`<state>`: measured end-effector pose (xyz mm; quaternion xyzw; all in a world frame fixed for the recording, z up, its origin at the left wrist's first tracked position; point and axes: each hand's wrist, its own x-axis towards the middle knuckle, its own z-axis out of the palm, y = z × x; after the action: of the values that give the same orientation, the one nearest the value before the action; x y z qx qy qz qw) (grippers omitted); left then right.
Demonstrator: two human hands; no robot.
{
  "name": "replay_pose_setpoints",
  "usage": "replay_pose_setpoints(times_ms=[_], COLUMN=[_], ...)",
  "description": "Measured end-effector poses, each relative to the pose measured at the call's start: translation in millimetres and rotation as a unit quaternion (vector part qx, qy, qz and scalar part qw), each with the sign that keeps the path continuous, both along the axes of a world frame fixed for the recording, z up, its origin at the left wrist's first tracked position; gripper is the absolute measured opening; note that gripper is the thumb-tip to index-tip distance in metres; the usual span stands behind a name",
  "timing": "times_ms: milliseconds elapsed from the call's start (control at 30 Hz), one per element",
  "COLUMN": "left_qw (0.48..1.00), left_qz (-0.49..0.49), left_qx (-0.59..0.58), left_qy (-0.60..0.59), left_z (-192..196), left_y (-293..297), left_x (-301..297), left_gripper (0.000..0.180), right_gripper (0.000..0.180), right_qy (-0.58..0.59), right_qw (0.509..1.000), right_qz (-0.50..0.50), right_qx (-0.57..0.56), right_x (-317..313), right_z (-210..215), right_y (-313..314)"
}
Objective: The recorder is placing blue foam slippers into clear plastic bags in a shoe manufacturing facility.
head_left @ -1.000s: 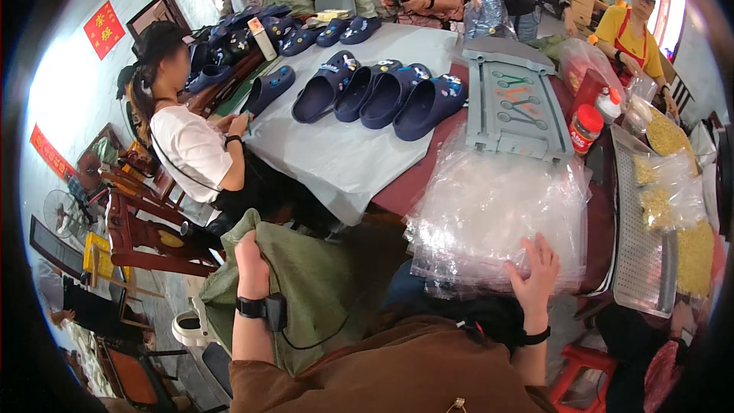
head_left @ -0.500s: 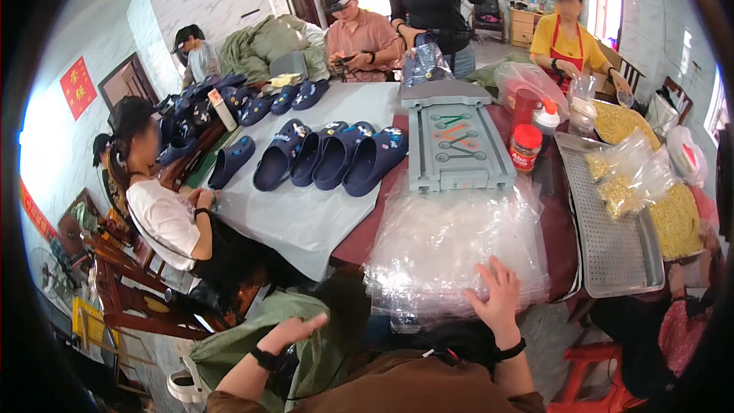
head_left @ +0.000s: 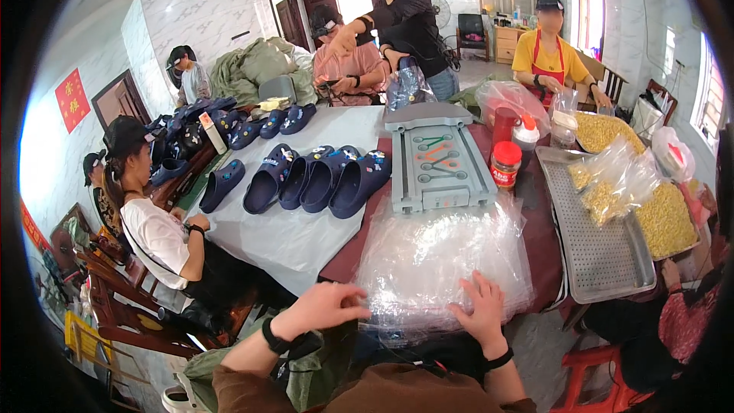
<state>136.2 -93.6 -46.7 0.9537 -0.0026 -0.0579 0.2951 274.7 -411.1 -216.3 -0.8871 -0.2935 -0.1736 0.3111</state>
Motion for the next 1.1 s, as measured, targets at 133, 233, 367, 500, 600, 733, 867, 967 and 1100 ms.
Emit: replay_pose_setpoints(times_ms=[133,233,367,500,600,733,867,967,1100], left_qw=[0.998,0.988,0.952,0.922,0.908,0.924,0.928,0.924,0.914], left_qz=[0.037,0.056,0.211,0.317,0.352,0.313,0.299,0.305,0.309], left_qx=[-0.021,0.058,0.132,0.144,0.167,0.156,0.175,0.195,0.22], left_qy=[-0.046,-0.135,-0.178,-0.171,-0.156,-0.153,-0.14,-0.124,-0.144], left_z=[-39,-81,-108,-128,-136,-140,-143,-146,-152], left_y=[27,66,109,155,172,180,182,181,199], left_x=[60,109,160,202,225,251,275,293,292], left_gripper=[0.047,0.061,0.081,0.086,0.087,0.065,0.054,0.055,0.044], right_gripper=[0.059,0.059,0.059,0.059,0.06,0.062,0.062,0.062,0.062], right_qy=[-0.004,0.008,0.009,0.007,0.003,0.014,0.027,0.019,0.026], right_qw=[1.0,1.0,1.0,1.0,1.0,0.999,0.999,0.998,0.999], right_qz=[-0.003,-0.004,-0.011,-0.011,-0.014,-0.019,-0.026,-0.034,-0.032], right_qx=[0.0,0.002,-0.005,-0.01,-0.017,-0.025,-0.034,-0.04,-0.035], right_x=[-1,-1,0,1,2,1,-1,-2,-4], right_z=[0,4,5,2,-1,2,4,5,7], right_y=[-1,1,1,4,4,3,3,3,6])
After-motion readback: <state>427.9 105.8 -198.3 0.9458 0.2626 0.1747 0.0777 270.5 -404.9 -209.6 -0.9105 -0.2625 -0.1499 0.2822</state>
